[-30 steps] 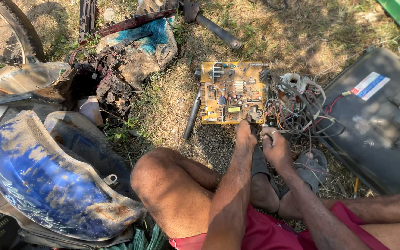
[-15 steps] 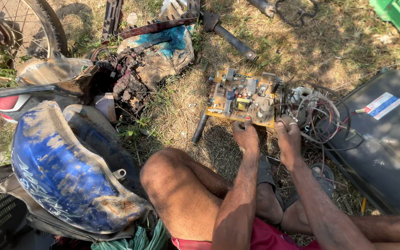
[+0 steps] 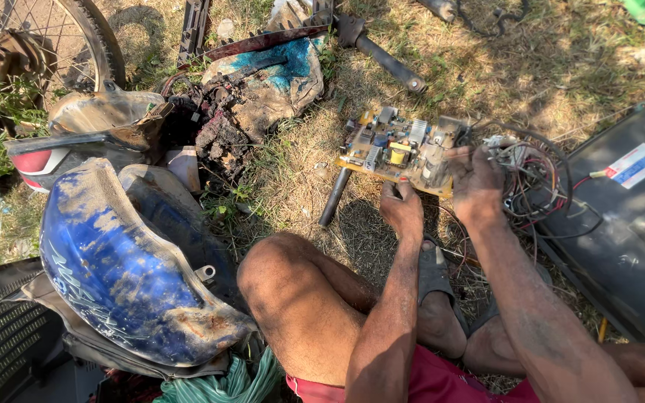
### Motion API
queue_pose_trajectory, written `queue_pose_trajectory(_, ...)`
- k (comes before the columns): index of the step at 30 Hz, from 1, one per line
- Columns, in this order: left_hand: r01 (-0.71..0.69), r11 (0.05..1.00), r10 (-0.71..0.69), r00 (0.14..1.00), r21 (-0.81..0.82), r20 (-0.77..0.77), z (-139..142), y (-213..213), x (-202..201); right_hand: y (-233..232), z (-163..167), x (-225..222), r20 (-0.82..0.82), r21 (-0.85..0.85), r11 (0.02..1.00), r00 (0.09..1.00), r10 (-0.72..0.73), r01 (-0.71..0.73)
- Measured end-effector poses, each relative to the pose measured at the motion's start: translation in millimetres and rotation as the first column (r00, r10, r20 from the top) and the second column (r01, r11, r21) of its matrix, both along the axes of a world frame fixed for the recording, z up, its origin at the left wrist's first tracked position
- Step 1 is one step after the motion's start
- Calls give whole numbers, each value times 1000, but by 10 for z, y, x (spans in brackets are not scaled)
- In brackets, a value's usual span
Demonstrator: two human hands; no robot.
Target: The person sits on the ground and uses a screwdriver to manipulate components on a yellow circuit board and a transformer. They adjust wires and inspect the parts while another person sits nearby.
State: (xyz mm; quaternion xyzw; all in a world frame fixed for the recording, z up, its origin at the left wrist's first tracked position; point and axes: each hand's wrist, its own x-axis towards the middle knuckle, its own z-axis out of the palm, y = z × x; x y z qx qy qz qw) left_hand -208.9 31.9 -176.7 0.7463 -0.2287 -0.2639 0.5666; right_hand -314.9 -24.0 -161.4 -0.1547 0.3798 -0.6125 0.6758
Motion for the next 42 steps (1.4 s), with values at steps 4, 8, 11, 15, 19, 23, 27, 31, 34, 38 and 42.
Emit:
queue_pose_trajectory(4, -13, 1000, 13, 990, -6, 143, 124, -109, 246, 170, -68, 63, 68, -267, 960, 992, 107, -86)
queue_pose_trajectory(8, 16, 993, -14, 1000, -120, 19, 231, -79, 330, 235, -48, 75, 288, -153, 983, 947, 142, -101)
queue_pose_trajectory(11, -58, 967, -6, 967, -247, -254, 147, -27, 239, 184, -3, 14, 220, -56, 993, 968, 117, -107)
queue_pose_trajectory(15, -206, 977, 132, 787, -54, -603, -62, 9, 45, 143, -40, -183, 76, 159, 968, 980, 186, -196)
queue_pose_trajectory(19, -383, 902, 58, 562, -197, -825, -197, 109, -140, 254, -273, -411, 37, 124, 950, 958, 285, -287)
queue_pose_trajectory(23, -353, 912, 3, 512, -207, -859, -283, 265, -283, 462, -457, -478, 127, 57, 952, 948, 291, -300)
queue_pose_trajectory(27, -313, 889, -138, 512, -334, -848, -356, 378, -353, 661, -384, -484, -108, 235, 961, 979, 173, -144)
queue_pose_trajectory(31, -326, 915, -39, 517, -239, -855, -402, 359, -297, 772, -241, -444, -99, 257, 958, 983, 156, -127)
queue_pose_trajectory(34, -323, 926, 10, 538, -195, -843, -386, 343, -244, 819, -274, -398, 12, 174, 975, 990, 141, -141)
queue_pose_trajectory(38, -324, 934, 69, 573, -148, -817, -342, 347, -159, 846, -379, -354, 231, 17, 986, 960, 157, -165)
queue_pose_trajectory(42, -321, 942, 125, 610, -100, -782, -321, 352, -77, 791, -308, -278, 260, 209, 971, 964, 61, -118)
